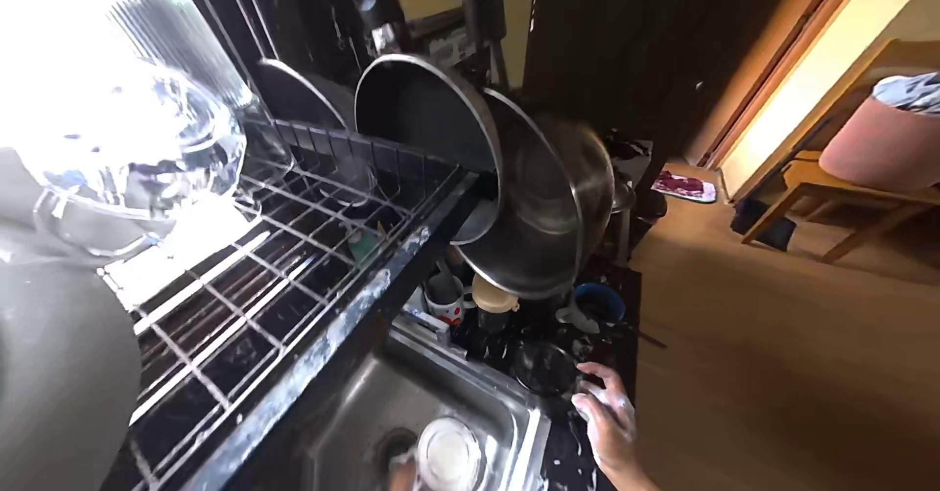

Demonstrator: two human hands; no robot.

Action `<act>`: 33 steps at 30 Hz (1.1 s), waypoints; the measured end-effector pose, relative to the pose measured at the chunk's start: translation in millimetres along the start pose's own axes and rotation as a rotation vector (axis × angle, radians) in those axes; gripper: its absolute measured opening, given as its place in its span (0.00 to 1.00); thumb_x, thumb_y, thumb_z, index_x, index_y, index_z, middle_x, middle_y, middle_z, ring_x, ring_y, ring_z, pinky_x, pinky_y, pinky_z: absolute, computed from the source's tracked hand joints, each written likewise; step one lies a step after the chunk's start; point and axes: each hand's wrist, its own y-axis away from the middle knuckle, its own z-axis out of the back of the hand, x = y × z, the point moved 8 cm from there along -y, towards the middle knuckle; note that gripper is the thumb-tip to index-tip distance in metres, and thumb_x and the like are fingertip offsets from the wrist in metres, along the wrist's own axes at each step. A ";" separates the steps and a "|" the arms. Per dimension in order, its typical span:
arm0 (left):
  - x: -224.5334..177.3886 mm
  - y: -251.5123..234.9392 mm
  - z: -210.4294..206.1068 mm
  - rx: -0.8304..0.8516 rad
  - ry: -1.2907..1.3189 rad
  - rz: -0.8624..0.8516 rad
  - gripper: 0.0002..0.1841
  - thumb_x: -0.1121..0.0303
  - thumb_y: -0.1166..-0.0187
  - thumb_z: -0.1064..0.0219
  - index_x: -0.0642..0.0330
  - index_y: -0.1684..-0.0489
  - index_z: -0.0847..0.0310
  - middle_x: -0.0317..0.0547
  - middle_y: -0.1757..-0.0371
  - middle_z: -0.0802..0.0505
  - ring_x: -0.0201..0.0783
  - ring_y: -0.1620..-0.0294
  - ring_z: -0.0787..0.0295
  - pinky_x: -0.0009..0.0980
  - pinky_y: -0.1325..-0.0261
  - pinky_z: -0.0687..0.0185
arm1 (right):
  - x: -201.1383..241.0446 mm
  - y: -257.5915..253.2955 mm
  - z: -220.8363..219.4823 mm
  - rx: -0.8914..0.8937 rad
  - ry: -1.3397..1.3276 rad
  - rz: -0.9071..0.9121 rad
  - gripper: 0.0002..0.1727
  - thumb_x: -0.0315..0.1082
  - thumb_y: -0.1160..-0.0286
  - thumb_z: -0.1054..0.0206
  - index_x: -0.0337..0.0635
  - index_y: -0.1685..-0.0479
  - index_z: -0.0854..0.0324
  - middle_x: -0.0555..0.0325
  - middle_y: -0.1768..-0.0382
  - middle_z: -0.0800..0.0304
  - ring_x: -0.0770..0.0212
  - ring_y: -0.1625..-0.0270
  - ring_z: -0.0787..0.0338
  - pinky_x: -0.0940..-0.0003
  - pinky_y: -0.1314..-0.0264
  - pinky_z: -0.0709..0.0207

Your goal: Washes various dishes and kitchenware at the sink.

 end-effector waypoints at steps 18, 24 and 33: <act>-206.8 318.8 40.3 -0.572 -0.479 -1.252 0.15 0.62 0.25 0.32 0.64 0.74 0.10 0.53 0.65 0.06 0.51 0.56 0.07 0.44 0.48 0.12 | 45.2 102.4 -136.0 0.664 -0.038 -0.160 0.14 0.26 0.36 0.40 0.30 0.52 0.22 0.63 0.61 0.16 0.81 0.64 0.19 0.83 0.59 0.24; -152.5 295.2 13.9 0.358 -0.886 -0.619 0.25 0.62 0.26 0.25 0.75 0.39 0.18 0.69 0.39 0.12 0.62 0.33 0.16 0.58 0.28 0.26 | 37.6 121.1 -178.2 0.994 0.174 -0.270 0.13 0.23 0.33 0.35 0.27 0.50 0.20 0.49 0.61 0.16 0.65 0.63 0.18 0.67 0.56 0.21; -139.1 257.7 64.2 0.216 0.732 -0.158 0.19 0.56 0.07 0.52 0.60 0.50 0.17 0.47 0.64 0.07 0.41 0.64 0.08 0.41 0.59 0.10 | -2.8 161.1 -198.8 1.295 -0.439 -0.860 0.32 0.52 0.26 0.35 0.46 0.25 0.30 0.53 0.41 0.12 0.58 0.41 0.11 0.56 0.40 0.14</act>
